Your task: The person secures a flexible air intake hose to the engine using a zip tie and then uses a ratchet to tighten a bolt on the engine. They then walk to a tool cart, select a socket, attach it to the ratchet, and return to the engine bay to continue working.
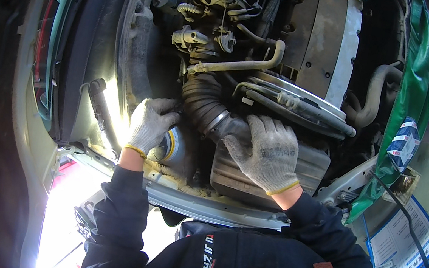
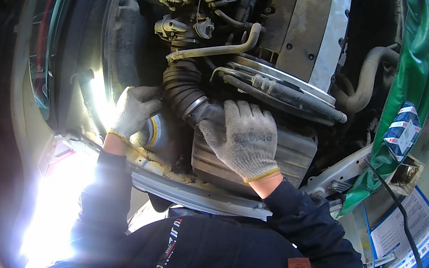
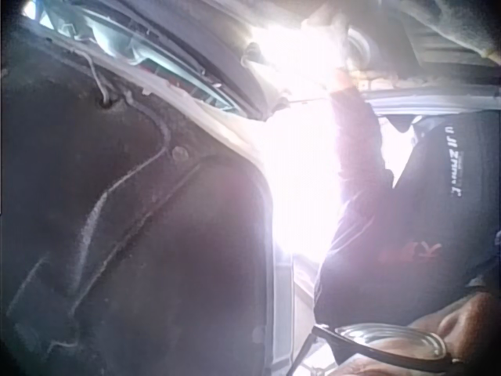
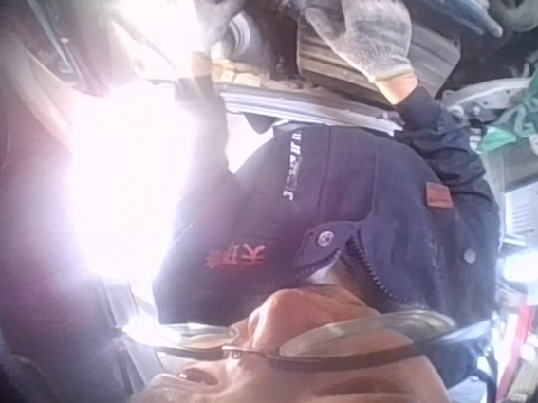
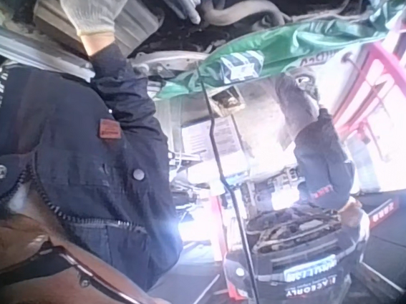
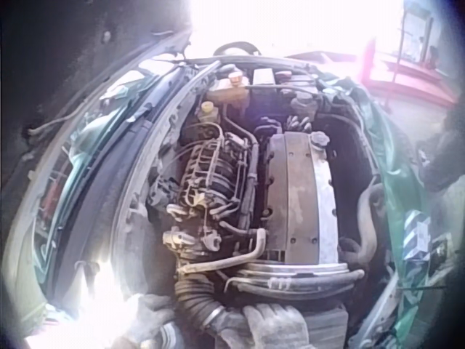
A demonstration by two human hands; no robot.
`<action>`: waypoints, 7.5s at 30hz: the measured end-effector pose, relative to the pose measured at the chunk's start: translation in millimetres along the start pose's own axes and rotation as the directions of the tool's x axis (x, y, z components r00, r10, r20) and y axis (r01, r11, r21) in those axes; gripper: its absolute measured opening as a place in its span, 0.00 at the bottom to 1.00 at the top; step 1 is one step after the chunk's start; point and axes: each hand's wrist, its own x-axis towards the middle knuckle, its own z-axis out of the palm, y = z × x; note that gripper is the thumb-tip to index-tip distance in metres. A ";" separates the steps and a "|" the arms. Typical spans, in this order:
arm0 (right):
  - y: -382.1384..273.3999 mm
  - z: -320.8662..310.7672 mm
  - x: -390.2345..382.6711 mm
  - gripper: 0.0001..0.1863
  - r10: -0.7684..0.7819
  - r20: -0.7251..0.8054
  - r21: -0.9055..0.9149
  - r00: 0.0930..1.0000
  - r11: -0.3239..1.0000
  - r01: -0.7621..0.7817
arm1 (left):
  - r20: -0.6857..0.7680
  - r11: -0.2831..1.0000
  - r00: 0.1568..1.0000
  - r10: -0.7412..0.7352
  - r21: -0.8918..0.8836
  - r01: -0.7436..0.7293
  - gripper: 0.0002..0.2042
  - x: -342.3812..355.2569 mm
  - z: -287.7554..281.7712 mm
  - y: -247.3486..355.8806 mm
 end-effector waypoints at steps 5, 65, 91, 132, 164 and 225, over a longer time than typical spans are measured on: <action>-0.1 0.3 0.3 0.31 -0.004 0.001 -0.012 1.000 1.000 0.004 | 0.171 0.987 0.985 -0.029 0.163 0.001 0.21 11.4 -21.1 14.9; -111.9 -45.6 -495.3 0.19 0.806 -0.160 0.370 0.569 0.584 -0.723 | -0.136 0.855 0.854 0.503 -0.067 -0.515 0.26 -130.7 144.3 0.0; -51.0 13.3 -796.2 0.20 0.534 0.290 0.140 0.795 0.798 -0.587 | 0.077 0.892 0.893 0.444 0.055 -0.449 0.25 -460.4 367.5 -268.8; -514.6 371.6 -596.5 0.31 0.043 0.842 -0.281 0.537 0.886 0.369 | -0.774 0.763 0.055 -0.630 -0.605 0.226 0.07 -839.9 133.6 -824.1; -580.9 404.2 -649.3 0.28 0.062 0.927 -0.246 0.371 0.847 0.472 | -0.013 0.126 -0.352 -0.936 -0.945 -0.301 0.25 -1119.3 168.8 -1125.8; -584.1 412.8 -663.1 0.32 0.200 0.922 -0.332 0.331 0.848 0.414 | 0.016 -0.143 0.167 -0.986 -0.598 -0.789 0.08 -1172.7 172.9 -1233.2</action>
